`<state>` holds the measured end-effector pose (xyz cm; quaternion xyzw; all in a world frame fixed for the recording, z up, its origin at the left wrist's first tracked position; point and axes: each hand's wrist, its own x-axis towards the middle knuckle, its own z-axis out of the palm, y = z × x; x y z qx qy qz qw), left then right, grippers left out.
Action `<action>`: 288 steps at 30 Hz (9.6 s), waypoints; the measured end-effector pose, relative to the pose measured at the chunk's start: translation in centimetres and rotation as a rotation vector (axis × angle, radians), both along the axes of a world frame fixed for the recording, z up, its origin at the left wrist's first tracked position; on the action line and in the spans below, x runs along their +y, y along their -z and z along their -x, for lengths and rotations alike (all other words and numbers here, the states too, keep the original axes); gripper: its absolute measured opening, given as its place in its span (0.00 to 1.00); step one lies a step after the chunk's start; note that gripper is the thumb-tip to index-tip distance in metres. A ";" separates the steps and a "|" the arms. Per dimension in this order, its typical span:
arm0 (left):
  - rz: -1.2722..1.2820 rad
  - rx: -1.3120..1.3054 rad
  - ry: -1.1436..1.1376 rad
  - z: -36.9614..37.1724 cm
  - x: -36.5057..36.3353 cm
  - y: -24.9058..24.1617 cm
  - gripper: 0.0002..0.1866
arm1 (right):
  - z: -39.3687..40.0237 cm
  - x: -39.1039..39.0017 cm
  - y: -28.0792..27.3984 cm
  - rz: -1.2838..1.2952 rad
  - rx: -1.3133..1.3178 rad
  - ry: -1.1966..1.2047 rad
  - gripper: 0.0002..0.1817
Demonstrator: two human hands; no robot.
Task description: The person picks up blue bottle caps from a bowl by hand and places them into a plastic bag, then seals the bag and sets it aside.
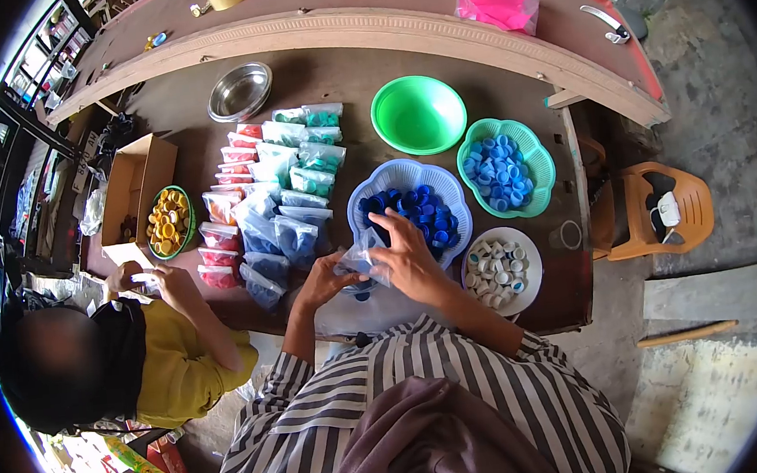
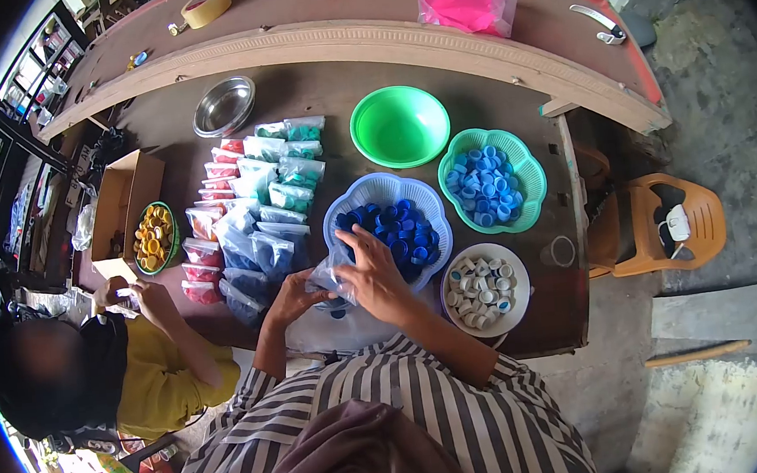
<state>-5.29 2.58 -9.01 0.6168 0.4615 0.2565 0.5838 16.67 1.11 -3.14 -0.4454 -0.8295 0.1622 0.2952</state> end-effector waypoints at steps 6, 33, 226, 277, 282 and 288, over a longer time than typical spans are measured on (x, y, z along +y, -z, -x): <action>-0.066 -0.022 0.046 0.6 -0.6 1.1 0.22 | 0.9 -1.5 -0.5 0.138 -0.048 -0.002 0.21; 0.168 -0.179 -0.075 0.9 0.7 1.7 0.22 | -6.3 10.9 14.2 0.298 0.071 0.258 0.06; 0.021 -0.145 -0.072 1.0 -1.9 -1.0 0.20 | -11.4 1.8 8.2 0.039 0.166 0.569 0.09; 0.022 -0.143 -0.016 -0.1 -0.5 -1.1 0.22 | -5.8 0.2 1.4 0.081 0.373 0.146 0.22; 0.027 -0.164 0.032 -0.1 -0.7 -0.7 0.25 | -0.3 -1.4 0.7 -0.074 0.010 0.006 0.19; -0.044 -0.236 -0.007 -0.1 -1.1 -1.0 0.27 | 0.7 -1.4 2.8 0.091 0.019 -0.104 0.19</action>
